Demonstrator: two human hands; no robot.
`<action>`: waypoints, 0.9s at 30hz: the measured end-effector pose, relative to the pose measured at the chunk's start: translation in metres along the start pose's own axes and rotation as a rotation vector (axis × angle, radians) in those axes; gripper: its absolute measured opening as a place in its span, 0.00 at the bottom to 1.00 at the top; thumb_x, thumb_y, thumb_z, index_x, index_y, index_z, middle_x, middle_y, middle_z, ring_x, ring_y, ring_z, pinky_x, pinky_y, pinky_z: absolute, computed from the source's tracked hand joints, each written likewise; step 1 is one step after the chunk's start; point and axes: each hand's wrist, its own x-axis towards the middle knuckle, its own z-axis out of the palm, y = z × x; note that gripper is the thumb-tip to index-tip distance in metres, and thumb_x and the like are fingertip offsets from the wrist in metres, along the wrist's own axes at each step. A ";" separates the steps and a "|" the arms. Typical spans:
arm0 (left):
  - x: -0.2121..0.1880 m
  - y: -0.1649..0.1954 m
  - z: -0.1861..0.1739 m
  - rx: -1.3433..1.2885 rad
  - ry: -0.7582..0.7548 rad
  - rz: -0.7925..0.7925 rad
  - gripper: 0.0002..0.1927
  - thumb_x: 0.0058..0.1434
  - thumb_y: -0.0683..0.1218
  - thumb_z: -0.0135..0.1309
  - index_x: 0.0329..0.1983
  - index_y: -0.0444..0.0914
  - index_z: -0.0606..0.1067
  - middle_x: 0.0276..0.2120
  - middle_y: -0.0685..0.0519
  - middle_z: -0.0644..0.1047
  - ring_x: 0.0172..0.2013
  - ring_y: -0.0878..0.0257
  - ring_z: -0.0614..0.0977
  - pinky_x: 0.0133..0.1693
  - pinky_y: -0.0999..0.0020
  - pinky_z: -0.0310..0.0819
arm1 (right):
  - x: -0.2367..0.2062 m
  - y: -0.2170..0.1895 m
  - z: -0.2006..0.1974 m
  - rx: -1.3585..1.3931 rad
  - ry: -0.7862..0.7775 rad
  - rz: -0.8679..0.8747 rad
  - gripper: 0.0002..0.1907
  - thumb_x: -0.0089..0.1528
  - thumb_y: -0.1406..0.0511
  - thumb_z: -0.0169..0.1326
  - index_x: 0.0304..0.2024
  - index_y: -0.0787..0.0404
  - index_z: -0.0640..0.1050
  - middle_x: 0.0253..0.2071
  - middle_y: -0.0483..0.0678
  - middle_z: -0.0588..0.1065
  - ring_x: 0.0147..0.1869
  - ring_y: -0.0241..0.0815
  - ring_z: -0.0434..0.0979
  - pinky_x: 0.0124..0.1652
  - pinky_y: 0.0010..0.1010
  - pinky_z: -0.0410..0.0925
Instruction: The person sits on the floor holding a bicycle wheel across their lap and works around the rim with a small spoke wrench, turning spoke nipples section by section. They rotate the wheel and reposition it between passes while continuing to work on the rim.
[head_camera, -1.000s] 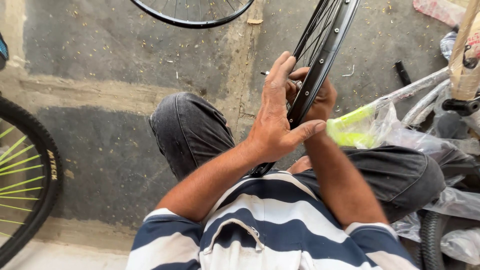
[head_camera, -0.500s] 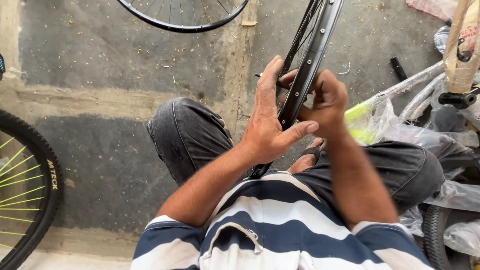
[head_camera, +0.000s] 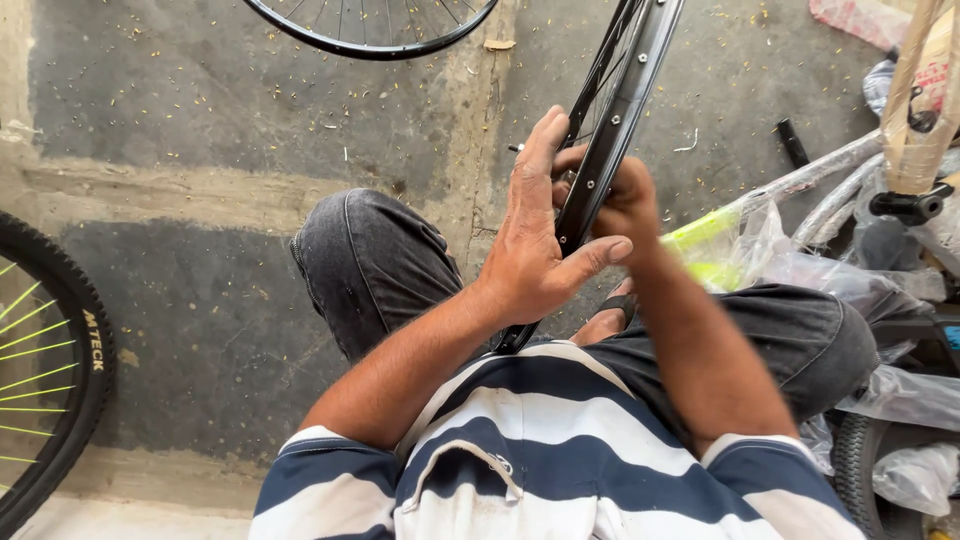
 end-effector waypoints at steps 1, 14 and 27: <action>0.000 0.000 0.000 0.038 0.013 0.031 0.56 0.66 0.58 0.65 0.79 0.33 0.40 0.77 0.36 0.46 0.79 0.44 0.52 0.78 0.55 0.49 | 0.004 -0.005 -0.019 0.186 -0.206 0.061 0.21 0.63 0.72 0.61 0.59 0.71 0.76 0.54 0.56 0.76 0.54 0.44 0.75 0.53 0.33 0.70; -0.001 0.000 0.005 -0.014 -0.032 0.013 0.58 0.66 0.60 0.64 0.82 0.33 0.40 0.77 0.34 0.47 0.78 0.42 0.52 0.77 0.53 0.52 | -0.015 -0.018 -0.003 0.327 0.077 -0.159 0.22 0.71 0.67 0.57 0.65 0.71 0.72 0.55 0.52 0.78 0.58 0.40 0.78 0.61 0.32 0.70; -0.003 -0.033 0.022 -0.784 -0.063 -0.188 0.30 0.83 0.57 0.45 0.74 0.30 0.63 0.56 0.48 0.70 0.60 0.61 0.69 0.69 0.63 0.59 | -0.014 -0.048 0.027 -0.829 0.567 -0.670 0.20 0.57 0.70 0.72 0.35 0.65 0.69 0.42 0.54 0.75 0.45 0.49 0.75 0.43 0.36 0.69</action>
